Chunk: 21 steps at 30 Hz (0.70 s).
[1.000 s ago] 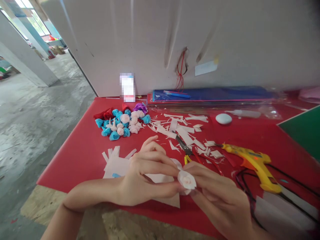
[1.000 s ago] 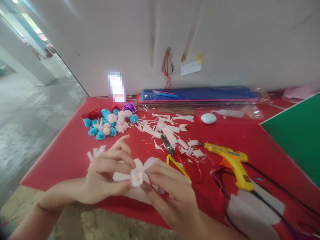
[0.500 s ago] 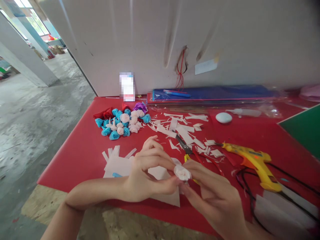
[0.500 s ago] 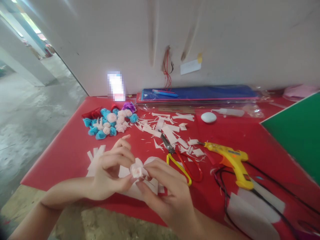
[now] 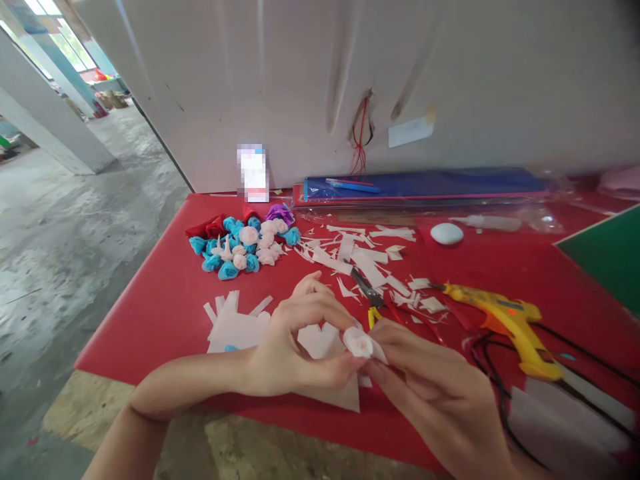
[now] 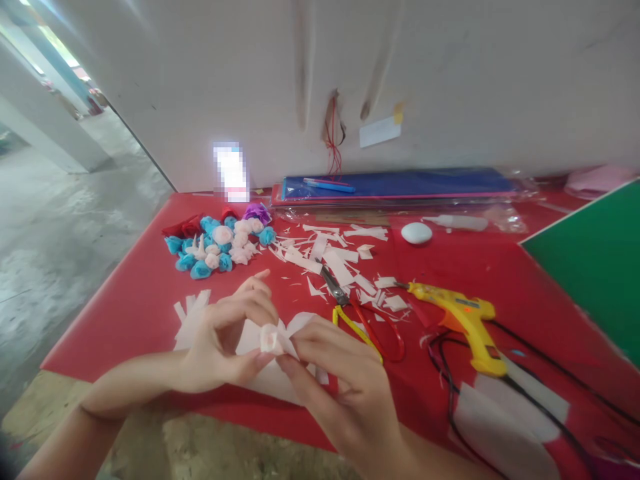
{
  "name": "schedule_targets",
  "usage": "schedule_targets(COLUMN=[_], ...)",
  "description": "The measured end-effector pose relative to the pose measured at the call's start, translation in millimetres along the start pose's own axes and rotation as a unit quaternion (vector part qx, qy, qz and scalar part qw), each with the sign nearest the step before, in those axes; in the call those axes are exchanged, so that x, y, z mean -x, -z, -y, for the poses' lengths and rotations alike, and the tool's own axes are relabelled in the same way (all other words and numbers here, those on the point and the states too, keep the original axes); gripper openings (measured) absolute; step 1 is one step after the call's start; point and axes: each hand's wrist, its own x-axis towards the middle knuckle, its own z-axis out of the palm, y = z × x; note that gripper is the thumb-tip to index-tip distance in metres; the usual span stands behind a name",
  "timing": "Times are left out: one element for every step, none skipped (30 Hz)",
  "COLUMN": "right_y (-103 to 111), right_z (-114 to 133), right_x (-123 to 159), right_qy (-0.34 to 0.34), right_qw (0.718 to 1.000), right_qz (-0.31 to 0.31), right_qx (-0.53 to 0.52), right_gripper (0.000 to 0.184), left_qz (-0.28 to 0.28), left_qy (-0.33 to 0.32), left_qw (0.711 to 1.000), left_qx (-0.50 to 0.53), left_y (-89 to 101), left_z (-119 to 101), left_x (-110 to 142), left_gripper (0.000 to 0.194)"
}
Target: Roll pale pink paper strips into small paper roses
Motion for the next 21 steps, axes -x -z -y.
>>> schedule_targets(right_y=[0.0, 0.0, 0.0, -0.1, -0.3, -0.5, -0.8, -1.1, -1.3, -1.6, -1.9, -2.1, -2.5, -2.8, -3.2, -3.5, -3.9, -4.2, -4.4, -4.4, -4.3], right_z=[-0.1, -0.4, -0.7, -1.0, -1.3, -1.5, -1.5, -1.3, -1.1, -0.8, -0.7, -0.8, -1.0, -1.4, -1.9, -2.4, -2.9, -3.3, -3.6, -4.0, -4.5], right_x=[0.2, 0.4, 0.8, 1.2, 1.7, 2.2, 2.7, 3.2, 3.6, 4.0, 4.3, 4.6, 5.0, 5.4, 5.9, 6.5, 7.1, 7.5, 7.9, 8.1, 8.1], right_qy=[0.005, 0.013, 0.021, 0.028, 0.035, 0.041, 0.045, 0.051, 0.056, 0.062, 0.067, 0.071, 0.073, 0.073, 0.071, 0.066, 0.057, 0.046, 0.033, 0.016, -0.004], right_qw=[1.000, 1.000, 1.000, 0.999, 0.999, 0.999, 0.998, 0.998, 0.997, 0.996, 0.995, 0.994, 0.994, 0.994, 0.994, 0.995, 0.996, 0.997, 0.998, 0.999, 0.999], right_qz=[-0.002, -0.007, -0.012, -0.017, -0.022, -0.027, -0.032, -0.037, -0.043, -0.047, -0.049, -0.050, -0.048, -0.048, -0.047, -0.047, -0.046, -0.045, -0.044, -0.043, -0.037], right_qx=[0.001, 0.002, 0.003, 0.004, 0.005, 0.008, 0.012, 0.020, 0.031, 0.042, 0.053, 0.063, 0.069, 0.071, 0.069, 0.064, 0.057, 0.048, 0.036, 0.020, -0.001], right_gripper=[0.021, 0.019, 0.018, 0.017, 0.016, 0.016, 0.016, 0.017, 0.017, 0.018, 0.018, 0.017, 0.017, 0.017, 0.016, 0.016, 0.015, 0.015, 0.014, 0.013, 0.012], left_qz=[0.002, 0.004, 0.004, 0.002, -0.001, -0.006, -0.012, -0.017, -0.021, -0.021, -0.020, -0.017, -0.013, -0.011, -0.010, -0.009, -0.010, -0.010, -0.011, -0.011, -0.012], left_qy=[0.000, 0.002, 0.005, 0.010, 0.014, 0.020, 0.026, 0.031, 0.036, 0.044, 0.049, 0.054, 0.056, 0.059, 0.061, 0.062, 0.065, 0.070, 0.075, 0.080, 0.083], left_qw=[1.000, 1.000, 1.000, 1.000, 1.000, 1.000, 1.000, 0.999, 0.999, 0.998, 0.998, 0.997, 0.997, 0.997, 0.997, 0.997, 0.996, 0.996, 0.995, 0.995, 0.994], left_qx=[-0.003, -0.007, -0.011, -0.013, -0.011, -0.005, 0.004, 0.014, 0.024, 0.032, 0.039, 0.043, 0.047, 0.049, 0.051, 0.051, 0.054, 0.057, 0.060, 0.066, 0.073], left_y=[0.1, -0.1, -0.6, -1.3, -2.2, -3.2, -4.3, -5.3, -6.1, -6.8, -7.2, -7.5, -7.5, -7.5, -7.3, -7.1, -6.9, -6.7, -6.6, -6.5, -6.5], left_z=[-0.3, -0.3, -0.1, 0.3, 0.8, 1.4, 2.0, 2.4, 2.7, 2.8, 2.7, 2.5, 2.1, 1.6, 1.1, 0.8, 0.6, 0.7, 1.0, 1.5, 2.3], left_x=[-0.1, 0.0, 0.2, 0.6, 1.0, 1.5, 1.9, 2.2, 2.4, 2.5, 2.5, 2.4, 2.3, 2.3, 2.3, 2.4, 2.7, 3.1, 3.5, 3.9, 4.3], left_gripper=[0.008, 0.008, 0.008, 0.008, 0.008, 0.007, 0.006, 0.005, 0.004, 0.005, 0.005, 0.006, 0.006, 0.006, 0.006, 0.006, 0.007, 0.007, 0.007, 0.006, 0.006])
